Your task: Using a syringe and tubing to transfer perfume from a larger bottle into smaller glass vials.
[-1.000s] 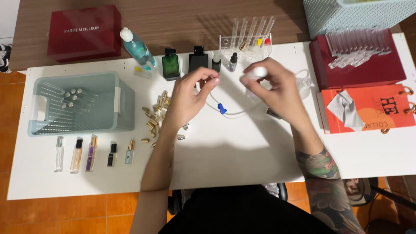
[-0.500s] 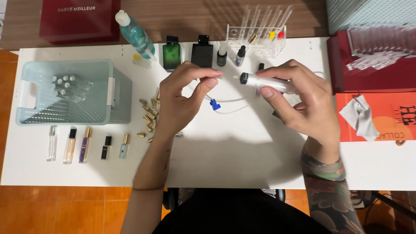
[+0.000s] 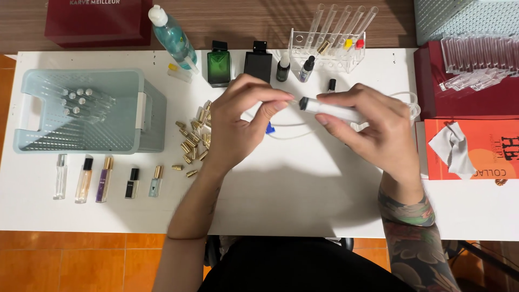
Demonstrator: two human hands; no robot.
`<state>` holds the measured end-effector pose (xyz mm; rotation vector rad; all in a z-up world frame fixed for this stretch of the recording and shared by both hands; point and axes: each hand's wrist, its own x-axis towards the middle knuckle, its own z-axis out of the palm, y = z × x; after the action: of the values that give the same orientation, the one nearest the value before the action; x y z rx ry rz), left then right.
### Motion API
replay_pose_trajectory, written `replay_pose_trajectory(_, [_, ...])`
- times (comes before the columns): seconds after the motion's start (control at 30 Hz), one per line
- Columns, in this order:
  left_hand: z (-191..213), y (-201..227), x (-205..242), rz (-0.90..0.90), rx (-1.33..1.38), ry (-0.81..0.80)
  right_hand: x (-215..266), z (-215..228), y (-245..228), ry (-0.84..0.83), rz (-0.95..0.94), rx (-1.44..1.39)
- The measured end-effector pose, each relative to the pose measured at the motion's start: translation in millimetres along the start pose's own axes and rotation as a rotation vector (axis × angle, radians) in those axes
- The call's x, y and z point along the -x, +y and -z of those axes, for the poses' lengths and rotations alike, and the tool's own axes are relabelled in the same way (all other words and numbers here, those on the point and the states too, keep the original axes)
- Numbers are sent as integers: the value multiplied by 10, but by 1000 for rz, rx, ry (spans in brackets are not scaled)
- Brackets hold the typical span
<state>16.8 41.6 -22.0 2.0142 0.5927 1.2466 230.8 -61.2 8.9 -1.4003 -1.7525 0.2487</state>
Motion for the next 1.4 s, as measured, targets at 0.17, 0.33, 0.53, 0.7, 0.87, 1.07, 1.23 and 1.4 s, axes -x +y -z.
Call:
replay_pose_trajectory(0.17, [-43, -11, 41, -55, -182, 124, 45, -41, 72, -10, -24, -12])
replay_pose_trajectory(0.33, [-31, 27, 9, -36, -180, 145, 58, -21, 28, 42, -39, -64])
replay_pose_trajectory(0.53, [-47, 0, 47, -58, -188, 142, 85, -80, 31, 23, -61, -59])
replay_pose_trajectory(0.7, [-59, -25, 59, -128, -187, 151, 97, -105, 42, 23, -45, -71])
replay_pose_trajectory(0.87, [-121, -88, 81, -204, -290, 222, 87, -122, 7, -6, -22, -36])
replay_pose_trajectory(1.07, [-172, -161, 84, -285, -388, 267, 66, -152, -10, -31, -54, 0])
replay_pose_trajectory(1.23, [-186, -173, 88, -315, -405, 276, 80, -147, 1, -36, -54, -3])
replay_pose_trajectory(1.4, [-132, 143, -84, -265, -267, 211, 100, 25, 44, 15, -51, -22])
